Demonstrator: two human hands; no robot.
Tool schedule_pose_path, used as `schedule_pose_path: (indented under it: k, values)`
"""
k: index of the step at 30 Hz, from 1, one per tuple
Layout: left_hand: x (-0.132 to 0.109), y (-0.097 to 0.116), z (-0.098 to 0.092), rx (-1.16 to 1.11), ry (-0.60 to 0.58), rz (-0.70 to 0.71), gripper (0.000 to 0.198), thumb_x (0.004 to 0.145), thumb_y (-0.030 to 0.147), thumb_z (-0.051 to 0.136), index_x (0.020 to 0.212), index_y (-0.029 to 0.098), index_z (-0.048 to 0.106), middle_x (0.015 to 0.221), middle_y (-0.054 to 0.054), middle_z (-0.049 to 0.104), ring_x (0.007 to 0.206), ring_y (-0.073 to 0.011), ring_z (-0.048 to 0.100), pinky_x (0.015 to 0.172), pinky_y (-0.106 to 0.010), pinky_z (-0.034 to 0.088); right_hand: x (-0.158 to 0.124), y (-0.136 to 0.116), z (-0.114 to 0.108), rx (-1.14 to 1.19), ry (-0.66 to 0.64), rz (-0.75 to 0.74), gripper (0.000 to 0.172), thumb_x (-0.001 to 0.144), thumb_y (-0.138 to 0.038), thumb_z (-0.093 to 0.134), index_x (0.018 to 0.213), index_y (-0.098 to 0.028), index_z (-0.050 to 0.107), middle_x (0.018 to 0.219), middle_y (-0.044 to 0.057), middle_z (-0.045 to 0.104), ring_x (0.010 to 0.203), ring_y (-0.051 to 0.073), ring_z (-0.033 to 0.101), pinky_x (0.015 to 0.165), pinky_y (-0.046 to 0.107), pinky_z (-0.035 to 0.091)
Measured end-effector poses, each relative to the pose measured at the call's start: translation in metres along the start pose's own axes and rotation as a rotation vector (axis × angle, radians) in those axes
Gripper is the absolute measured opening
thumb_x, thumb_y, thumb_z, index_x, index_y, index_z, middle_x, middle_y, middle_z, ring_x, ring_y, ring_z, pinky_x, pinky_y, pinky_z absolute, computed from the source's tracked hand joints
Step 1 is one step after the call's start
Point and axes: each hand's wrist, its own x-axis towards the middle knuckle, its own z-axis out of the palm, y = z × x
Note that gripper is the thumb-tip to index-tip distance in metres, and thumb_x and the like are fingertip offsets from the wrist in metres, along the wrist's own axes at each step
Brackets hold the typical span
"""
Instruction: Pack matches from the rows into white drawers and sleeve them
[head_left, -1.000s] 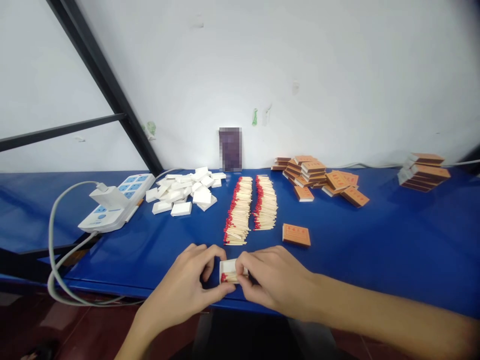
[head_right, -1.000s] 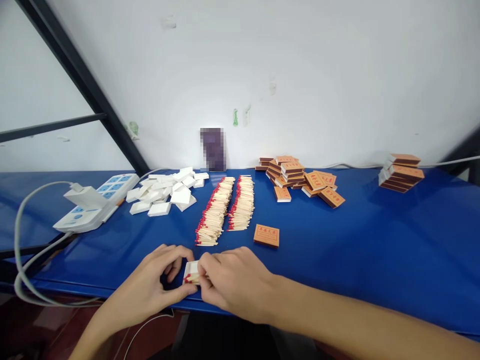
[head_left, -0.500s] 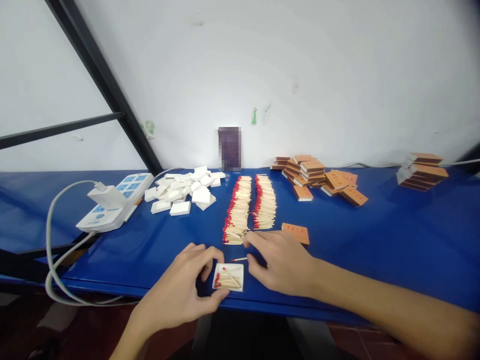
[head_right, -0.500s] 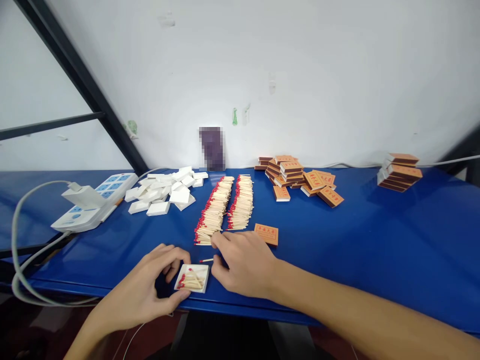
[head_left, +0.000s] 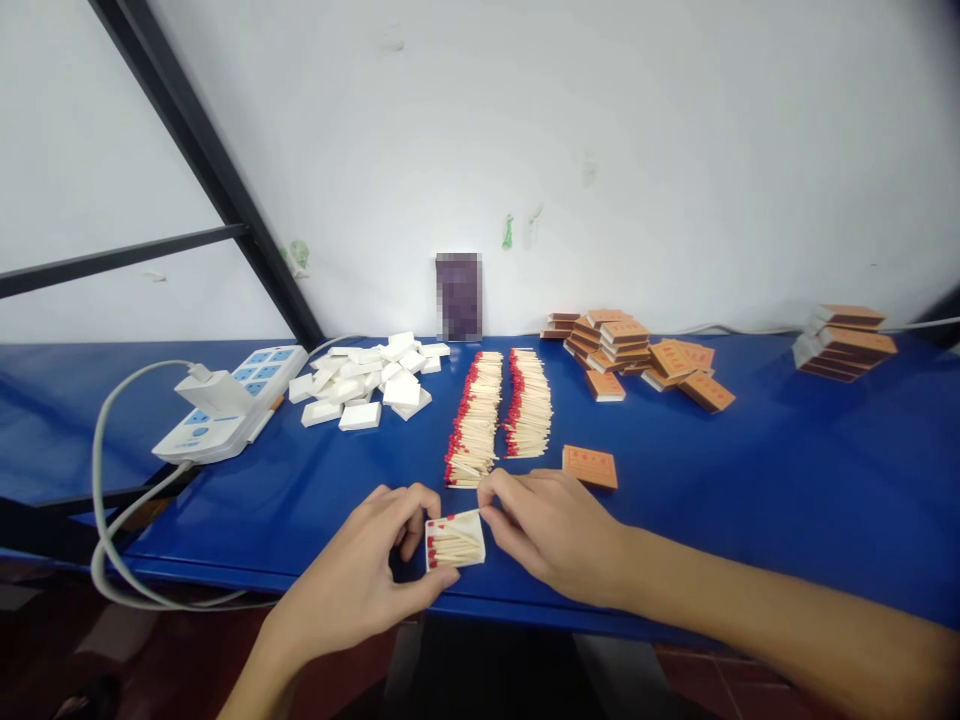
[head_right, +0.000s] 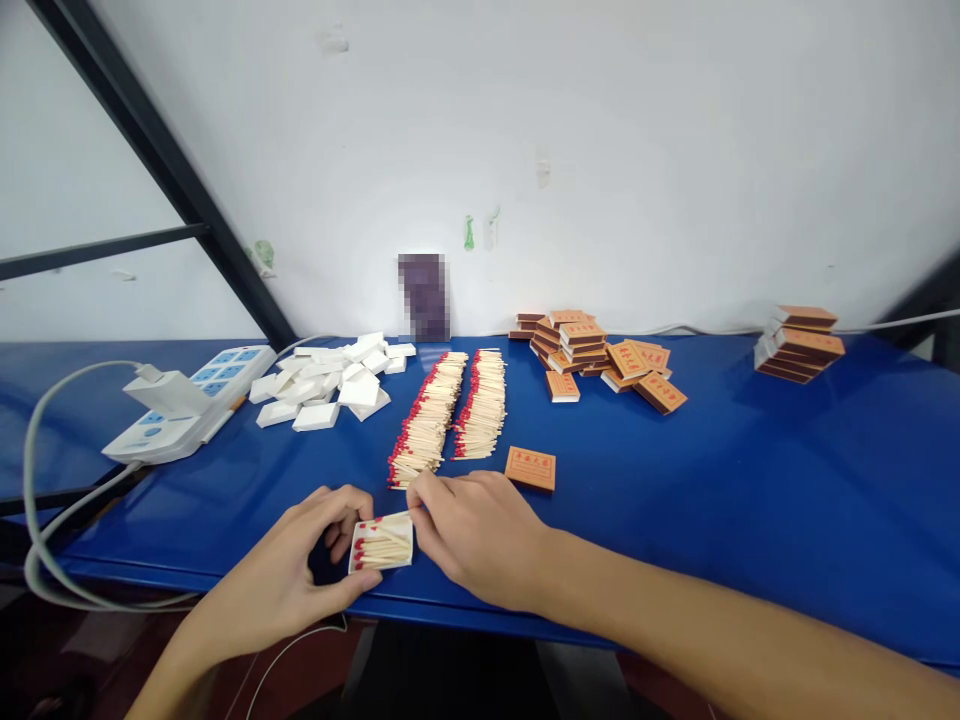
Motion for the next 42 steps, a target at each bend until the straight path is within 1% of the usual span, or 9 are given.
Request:
schedule_pose_path:
  k: [3,7,13,20,25,31,33,38,42]
  values:
    - [0.001,0.0026,0.001,0.01,0.015,-0.012,0.021,0.094,0.041,0.061,0.102,0.025,0.053,0.073,0.006,0.052,0.071,-0.0167,0.053,0.074,-0.029,0.039,-0.0016,-0.0057,0.002,0.06,-0.009,-0.044,0.014,0.1,-0.022,0.044,0.095,-0.019,0.056,0.077,0.0,0.068,0.065,0.016,0.061,0.065,0.029,0.036]
    - [0.0017,0.0051,0.0016,-0.006,0.05,-0.004,0.021,0.098,0.044,0.056,0.105,0.024,0.053,0.075,0.005,0.054,0.071,-0.0167,0.053,0.072,-0.029,0.039,-0.0042,-0.0114,0.0029,0.097,-0.032,-0.04,0.013,0.095,-0.022,0.048,0.09,-0.018,0.06,0.08,0.001,0.07,0.068,0.016,0.063,0.068,0.03,0.037]
    - [0.0012,0.0049,0.0019,0.002,0.042,-0.012,0.024,0.098,0.047,0.056,0.105,0.025,0.052,0.074,0.006,0.053,0.071,-0.0169,0.052,0.072,-0.03,0.039,-0.0057,-0.0073,0.0042,0.044,0.058,-0.14,0.023,0.095,-0.022,0.046,0.104,-0.017,0.066,0.08,0.002,0.07,0.069,0.017,0.062,0.066,0.032,0.033]
    - [0.0013,0.004,0.0034,0.008,0.042,-0.014,0.024,0.098,0.046,0.056,0.107,0.025,0.049,0.075,0.006,0.052,0.071,-0.0174,0.053,0.072,-0.03,0.039,-0.0034,-0.0041,0.0051,-0.012,0.052,-0.183,0.022,0.093,-0.021,0.047,0.094,-0.017,0.068,0.073,0.001,0.066,0.063,0.016,0.058,0.062,0.032,0.03]
    - [0.0019,0.0034,0.0029,0.007,0.027,-0.018,0.025,0.098,0.046,0.056,0.108,0.026,0.047,0.076,0.006,0.051,0.073,-0.0178,0.053,0.074,-0.03,0.038,-0.0038,-0.0035,0.0053,-0.003,0.077,-0.242,0.022,0.094,-0.021,0.047,0.095,-0.017,0.069,0.075,0.001,0.067,0.065,0.016,0.059,0.063,0.032,0.033]
    - [0.0012,0.0031,0.0031,0.008,0.017,-0.025,0.023,0.098,0.044,0.057,0.108,0.026,0.046,0.077,0.006,0.051,0.074,-0.0179,0.052,0.074,-0.031,0.037,-0.0046,-0.003,0.0053,-0.016,0.104,-0.333,0.024,0.095,-0.021,0.046,0.095,-0.018,0.07,0.073,0.0,0.066,0.062,0.015,0.056,0.062,0.032,0.033]
    - [0.0009,0.0027,0.0035,0.008,0.022,-0.027,0.023,0.098,0.044,0.057,0.107,0.027,0.046,0.076,0.006,0.051,0.074,-0.0179,0.052,0.074,-0.031,0.037,-0.0044,-0.003,0.0059,-0.01,0.113,-0.332,0.024,0.094,-0.021,0.046,0.095,-0.017,0.07,0.073,0.0,0.066,0.062,0.015,0.056,0.061,0.032,0.033]
    - [0.0019,0.002,0.0038,0.002,0.033,-0.015,0.024,0.098,0.046,0.057,0.107,0.027,0.047,0.075,0.007,0.05,0.073,-0.0175,0.052,0.076,-0.031,0.037,-0.0044,-0.0031,0.0066,0.001,0.116,-0.258,0.024,0.094,-0.022,0.048,0.097,-0.016,0.07,0.072,0.0,0.066,0.062,0.016,0.057,0.062,0.032,0.032]
    - [0.0032,0.0023,0.0036,-0.001,0.026,-0.023,0.024,0.098,0.046,0.057,0.109,0.027,0.047,0.075,0.007,0.051,0.073,-0.0171,0.052,0.077,-0.031,0.037,-0.0046,-0.0028,0.0053,0.012,0.075,-0.281,0.023,0.094,-0.021,0.048,0.102,-0.019,0.07,0.072,-0.001,0.066,0.061,0.015,0.056,0.061,0.031,0.03]
